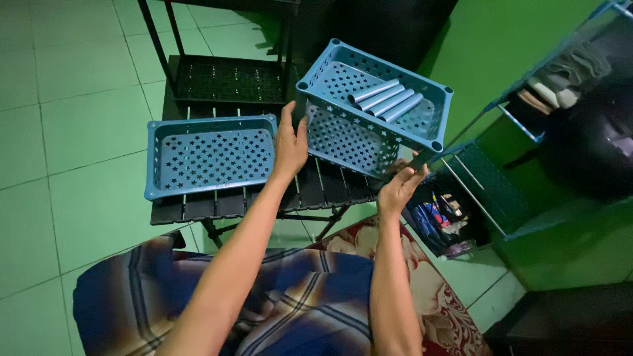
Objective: The person sits on the floor and takes apart a small blue plastic storage rack, pulling the perforated baskets off the connecting tubes and detaching the tubes. They then begin reassembling it, fitting the tubes back into the basket corners and stacking the baskets.
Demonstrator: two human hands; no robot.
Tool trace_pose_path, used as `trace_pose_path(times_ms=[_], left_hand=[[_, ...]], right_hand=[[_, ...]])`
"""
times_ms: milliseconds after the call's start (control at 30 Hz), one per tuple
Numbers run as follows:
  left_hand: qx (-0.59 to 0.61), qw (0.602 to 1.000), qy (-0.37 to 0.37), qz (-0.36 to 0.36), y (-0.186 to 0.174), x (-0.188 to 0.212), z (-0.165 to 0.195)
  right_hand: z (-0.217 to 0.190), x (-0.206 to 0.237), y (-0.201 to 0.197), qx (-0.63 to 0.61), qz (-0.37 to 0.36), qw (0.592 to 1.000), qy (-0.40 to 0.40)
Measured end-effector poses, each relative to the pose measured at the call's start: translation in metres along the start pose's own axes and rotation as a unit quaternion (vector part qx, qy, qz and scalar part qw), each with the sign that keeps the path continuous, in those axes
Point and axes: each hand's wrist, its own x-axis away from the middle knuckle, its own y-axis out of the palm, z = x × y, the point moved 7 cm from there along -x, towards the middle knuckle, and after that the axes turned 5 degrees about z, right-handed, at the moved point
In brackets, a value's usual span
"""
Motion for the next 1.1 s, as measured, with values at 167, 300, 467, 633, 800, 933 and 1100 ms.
trace_pose_path(times_ms=[167, 300, 467, 633, 800, 933, 1100], left_hand=[[0.047, 0.995, -0.072, -0.044, 0.001, -0.003, -0.008], [0.113, 0.985, -0.080, -0.102, 0.007, -0.018, -0.012], [0.315, 0.905, -0.257, -0.124, 0.017, -0.048, -0.018], [0.277, 0.900, -0.271, -0.199, 0.025, -0.061, -0.001], [0.338, 0.902, -0.211, -0.166, 0.022, -0.066, 0.003], [0.343, 0.907, -0.189, -0.155, 0.018, -0.062, 0.001], [0.344, 0.909, -0.179, -0.154, 0.013, -0.061, 0.007]], right_hand=[[-0.004, -0.001, 0.002, 0.028, -0.002, 0.999, -0.032], [0.001, -0.001, 0.004, -0.012, 0.014, 1.000, 0.001], [-0.003, -0.001, 0.008, 0.001, 0.001, 1.000, -0.012], [-0.008, -0.002, 0.007, 0.020, 0.018, 0.999, -0.026], [0.002, 0.000, 0.004, -0.131, 0.016, 0.989, 0.058], [-0.001, 0.008, 0.006, -0.122, -0.015, 0.992, 0.027], [-0.005, 0.012, 0.009, -0.082, -0.017, 0.997, 0.006]])
